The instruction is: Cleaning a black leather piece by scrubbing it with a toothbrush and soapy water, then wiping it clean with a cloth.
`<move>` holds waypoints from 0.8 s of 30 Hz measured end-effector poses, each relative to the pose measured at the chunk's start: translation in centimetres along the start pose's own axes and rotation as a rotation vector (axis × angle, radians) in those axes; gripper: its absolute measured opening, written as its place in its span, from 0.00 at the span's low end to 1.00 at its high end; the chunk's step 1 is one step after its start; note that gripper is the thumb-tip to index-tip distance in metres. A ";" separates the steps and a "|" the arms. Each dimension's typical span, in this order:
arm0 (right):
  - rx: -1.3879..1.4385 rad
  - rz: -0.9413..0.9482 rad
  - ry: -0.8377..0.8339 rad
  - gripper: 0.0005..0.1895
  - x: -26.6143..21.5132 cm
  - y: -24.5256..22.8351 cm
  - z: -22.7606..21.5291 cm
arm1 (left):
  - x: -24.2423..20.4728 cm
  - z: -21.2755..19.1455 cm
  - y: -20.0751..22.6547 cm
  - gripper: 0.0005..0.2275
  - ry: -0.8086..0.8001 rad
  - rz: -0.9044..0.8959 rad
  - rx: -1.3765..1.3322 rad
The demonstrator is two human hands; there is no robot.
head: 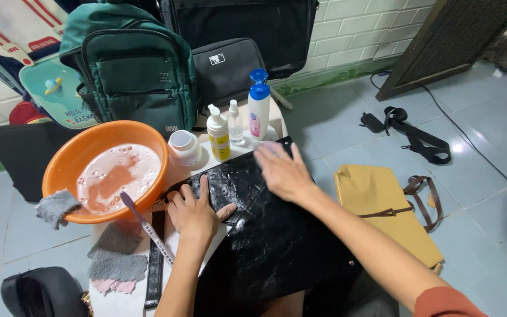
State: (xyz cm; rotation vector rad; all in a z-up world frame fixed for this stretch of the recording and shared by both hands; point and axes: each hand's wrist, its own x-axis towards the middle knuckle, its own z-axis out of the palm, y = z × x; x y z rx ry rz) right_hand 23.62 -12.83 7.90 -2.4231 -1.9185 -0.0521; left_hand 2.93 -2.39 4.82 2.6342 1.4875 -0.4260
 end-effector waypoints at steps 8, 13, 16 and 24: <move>0.170 0.049 0.080 0.29 2.8 5.1 4.6 | 0.1 0.4 0.1 0.50 0.003 -0.003 0.010; 0.148 0.036 0.149 0.28 2.7 4.4 4.1 | 0.7 1.0 0.1 0.50 0.019 -0.013 -0.003; 0.149 0.110 0.135 0.26 2.7 5.1 3.2 | 0.9 1.3 0.1 0.50 0.030 -0.020 0.016; 0.536 0.289 0.072 0.27 -0.5 6.7 2.1 | 1.8 2.2 0.1 0.52 0.039 -0.021 0.008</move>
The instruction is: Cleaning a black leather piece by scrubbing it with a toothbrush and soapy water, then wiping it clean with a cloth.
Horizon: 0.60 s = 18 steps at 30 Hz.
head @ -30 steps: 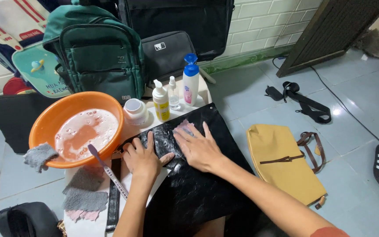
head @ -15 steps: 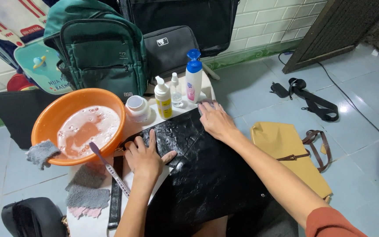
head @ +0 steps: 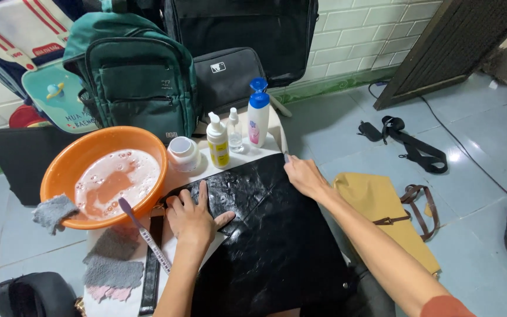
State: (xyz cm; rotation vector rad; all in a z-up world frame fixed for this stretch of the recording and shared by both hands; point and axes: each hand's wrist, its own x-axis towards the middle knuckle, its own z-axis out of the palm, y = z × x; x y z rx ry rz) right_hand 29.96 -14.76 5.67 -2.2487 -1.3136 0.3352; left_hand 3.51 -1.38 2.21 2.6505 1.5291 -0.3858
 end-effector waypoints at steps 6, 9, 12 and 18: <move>0.142 0.205 -0.051 0.29 -4.2 2.6 -1.7 | -0.3 -0.3 -0.2 0.52 -0.008 0.016 0.004; 0.413 0.433 0.065 0.28 -6.4 7.6 -0.4 | -0.7 -1.0 0.0 0.51 -0.009 0.014 0.007; 1.132 0.685 0.305 0.21 -9.5 5.8 -2.4 | -0.9 -1.4 -0.1 0.50 -0.022 0.002 0.008; 1.887 0.758 0.464 0.18 -14.3 -1.8 -7.2 | -1.3 -1.9 0.2 0.51 -0.023 -0.038 -0.009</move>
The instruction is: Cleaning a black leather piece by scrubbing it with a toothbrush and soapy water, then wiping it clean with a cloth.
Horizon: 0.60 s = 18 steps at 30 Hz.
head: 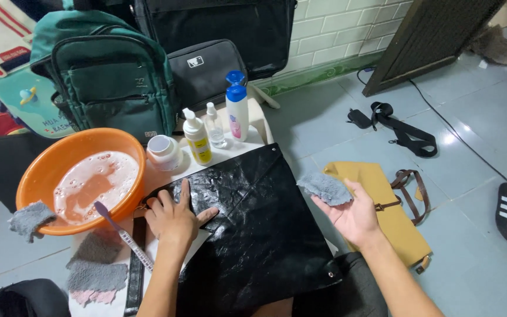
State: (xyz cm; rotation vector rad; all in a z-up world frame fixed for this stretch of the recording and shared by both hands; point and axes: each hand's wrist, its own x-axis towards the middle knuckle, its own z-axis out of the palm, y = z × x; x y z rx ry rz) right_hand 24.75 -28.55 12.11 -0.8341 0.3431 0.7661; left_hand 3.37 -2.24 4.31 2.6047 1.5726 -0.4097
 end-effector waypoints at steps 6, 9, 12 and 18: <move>-0.013 -0.001 -0.004 0.16 -6.0 -0.5 2.6 | -0.8 0.4 0.1 0.50 0.075 -0.015 -0.056; -0.134 -0.022 -0.106 0.24 -7.4 -0.2 1.9 | -1.2 2.5 -0.2 0.48 0.344 0.025 -0.047; -0.200 -0.055 -0.179 0.30 -8.4 0.2 1.3 | -5.5 1.8 0.8 0.40 0.602 0.142 -0.215; -0.180 -0.106 -0.058 0.28 -9.3 0.8 1.5 | -19.6 1.1 4.4 0.27 0.519 0.769 -0.671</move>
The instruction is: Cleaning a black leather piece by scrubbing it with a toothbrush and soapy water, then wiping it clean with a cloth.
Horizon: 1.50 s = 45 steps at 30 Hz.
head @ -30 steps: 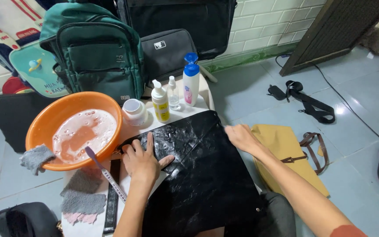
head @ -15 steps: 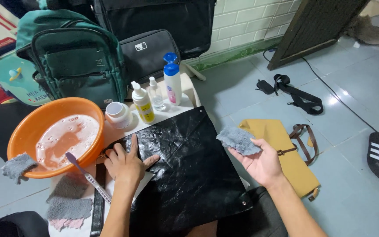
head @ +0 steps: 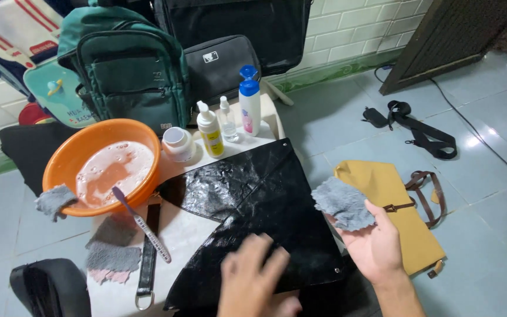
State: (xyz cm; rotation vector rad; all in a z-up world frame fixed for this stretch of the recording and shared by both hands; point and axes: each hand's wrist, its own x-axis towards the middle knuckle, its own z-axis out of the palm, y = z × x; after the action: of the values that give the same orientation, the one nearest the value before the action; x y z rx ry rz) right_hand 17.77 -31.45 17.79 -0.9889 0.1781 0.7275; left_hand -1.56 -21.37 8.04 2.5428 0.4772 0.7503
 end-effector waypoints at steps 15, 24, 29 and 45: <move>-0.033 -0.020 0.074 0.26 1.7 1.3 -4.5 | -2.3 5.4 -1.0 0.10 0.106 0.158 0.149; -0.092 0.006 0.073 0.25 0.4 2.0 -2.6 | -0.9 3.5 0.0 0.19 0.082 0.150 0.083; -0.128 -0.044 0.056 0.23 0.2 1.8 -2.3 | -0.3 3.3 0.2 0.24 0.036 0.148 0.038; -0.998 -0.156 -0.536 0.13 2.3 5.3 1.5 | -10.4 3.3 -2.7 0.17 0.423 -0.200 -0.059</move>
State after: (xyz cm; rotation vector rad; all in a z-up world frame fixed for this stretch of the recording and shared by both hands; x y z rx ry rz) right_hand 15.82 -27.32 13.90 -1.6695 -0.7970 0.9229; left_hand -8.41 -24.67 -0.21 2.2363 0.8180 1.2083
